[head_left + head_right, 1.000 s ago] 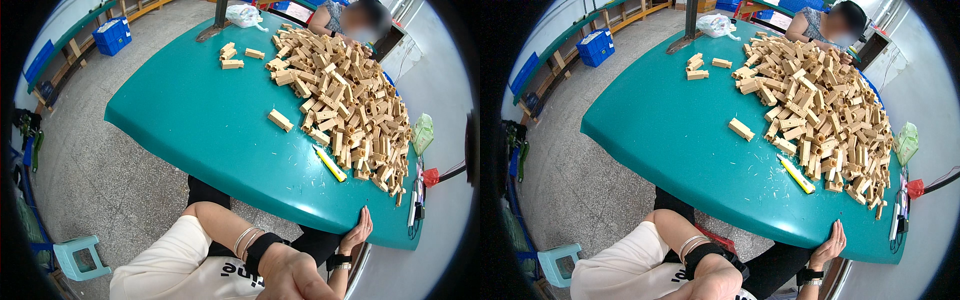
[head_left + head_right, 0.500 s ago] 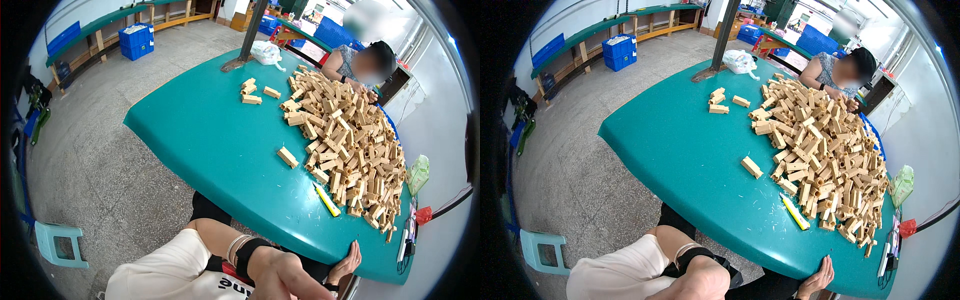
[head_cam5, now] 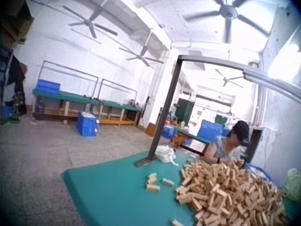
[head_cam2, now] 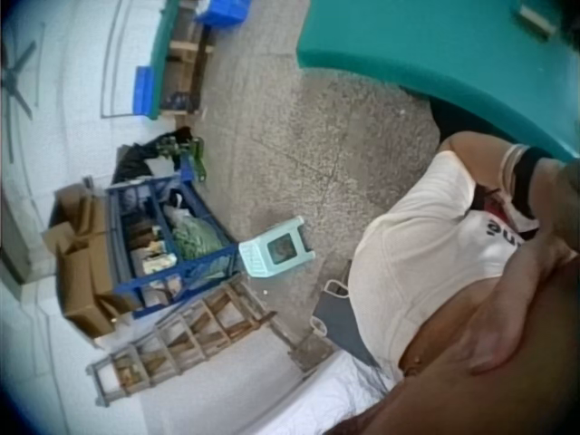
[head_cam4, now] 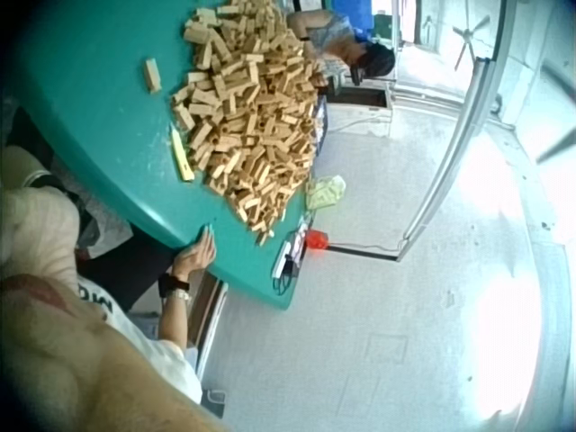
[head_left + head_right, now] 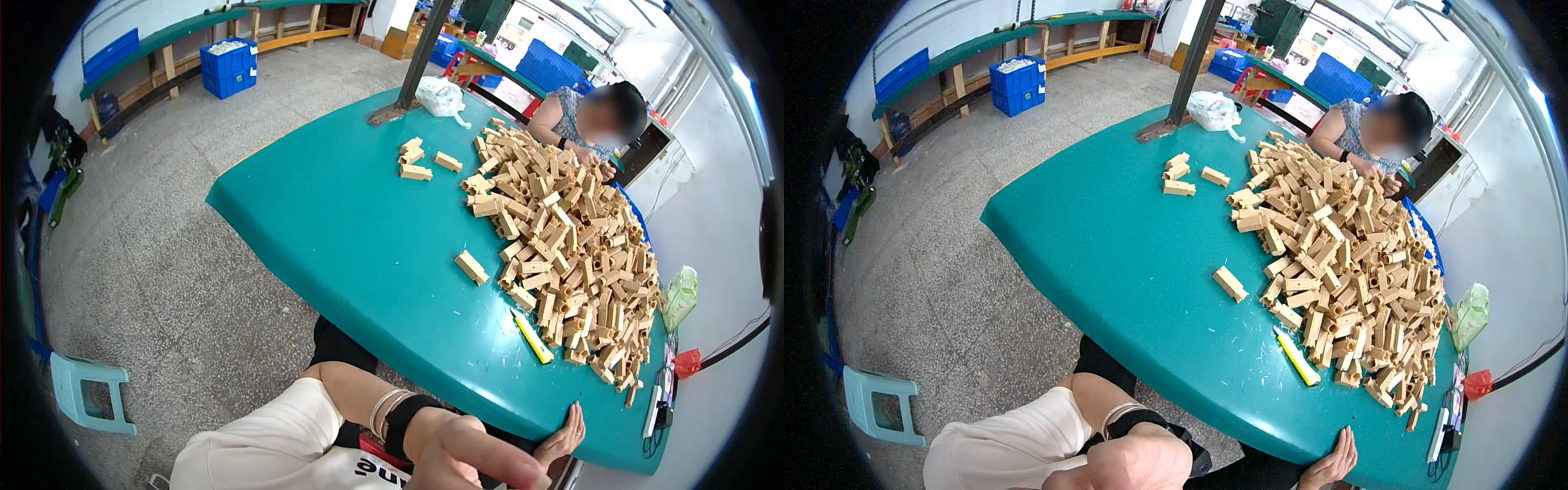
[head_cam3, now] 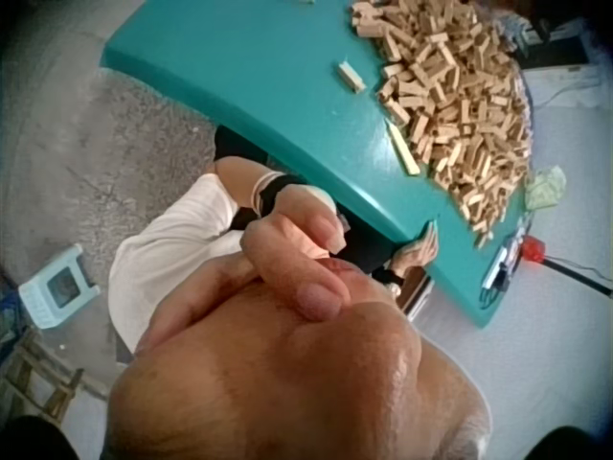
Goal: Using a utility knife to trim or deburr small wooden track pieces on a workshop table.
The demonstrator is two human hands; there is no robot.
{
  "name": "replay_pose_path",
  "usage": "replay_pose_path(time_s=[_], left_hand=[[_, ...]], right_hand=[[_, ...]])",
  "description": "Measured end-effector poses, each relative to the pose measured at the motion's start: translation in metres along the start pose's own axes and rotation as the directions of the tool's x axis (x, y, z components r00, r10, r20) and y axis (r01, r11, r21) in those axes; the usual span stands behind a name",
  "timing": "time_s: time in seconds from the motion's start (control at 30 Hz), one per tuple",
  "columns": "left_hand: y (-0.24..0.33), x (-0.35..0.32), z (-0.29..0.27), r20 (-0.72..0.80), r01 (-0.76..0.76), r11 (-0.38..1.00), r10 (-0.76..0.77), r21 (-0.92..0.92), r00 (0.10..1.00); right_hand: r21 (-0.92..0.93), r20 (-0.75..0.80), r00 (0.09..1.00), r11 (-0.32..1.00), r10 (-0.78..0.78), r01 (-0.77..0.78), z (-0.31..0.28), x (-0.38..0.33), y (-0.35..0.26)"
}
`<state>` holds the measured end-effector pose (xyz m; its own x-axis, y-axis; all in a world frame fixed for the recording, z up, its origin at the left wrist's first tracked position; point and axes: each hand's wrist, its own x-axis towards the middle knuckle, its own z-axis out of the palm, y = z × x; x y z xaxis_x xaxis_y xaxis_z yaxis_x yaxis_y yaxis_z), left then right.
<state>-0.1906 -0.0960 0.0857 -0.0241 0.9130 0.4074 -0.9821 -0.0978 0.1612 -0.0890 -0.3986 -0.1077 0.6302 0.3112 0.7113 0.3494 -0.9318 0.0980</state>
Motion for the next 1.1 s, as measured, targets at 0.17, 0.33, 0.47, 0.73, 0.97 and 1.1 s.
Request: replay_pose_path(time_s=[0.17,0.33,0.47,0.73,0.97,1.1], left_hand=[[0.010,0.001,-0.011,0.116,0.101,0.994,-0.105,0.038,0.988],[0.014,-0.029,0.014,-0.089,0.136,0.986,-0.128,0.093,0.988],[0.001,-0.051,-0.029,0.080,0.120,0.992,-0.123,0.037,0.989],[-0.032,-0.083,-0.116,0.418,0.129,0.988,-0.083,-0.082,0.905],[-0.061,-0.119,-0.188,0.715,0.047,0.984,0.091,-0.171,0.693],[-0.063,-0.126,-0.202,0.719,0.033,0.987,0.091,-0.157,0.689]], right_hand=[[-0.006,-0.010,1.000,1.000,-0.017,0.017,0.000,-0.002,0.001],[0.016,0.002,1.000,1.000,0.027,-0.027,-0.002,-0.002,-0.001],[0.011,0.016,0.999,0.999,0.030,-0.030,-0.004,0.000,-0.004],[0.002,0.001,1.000,1.000,-0.004,0.004,0.000,-0.001,0.003],[-0.009,-0.004,1.000,1.000,-0.009,0.009,0.001,-0.004,0.006],[-0.014,0.035,0.998,0.999,0.043,-0.043,-0.003,-0.001,-0.002]])
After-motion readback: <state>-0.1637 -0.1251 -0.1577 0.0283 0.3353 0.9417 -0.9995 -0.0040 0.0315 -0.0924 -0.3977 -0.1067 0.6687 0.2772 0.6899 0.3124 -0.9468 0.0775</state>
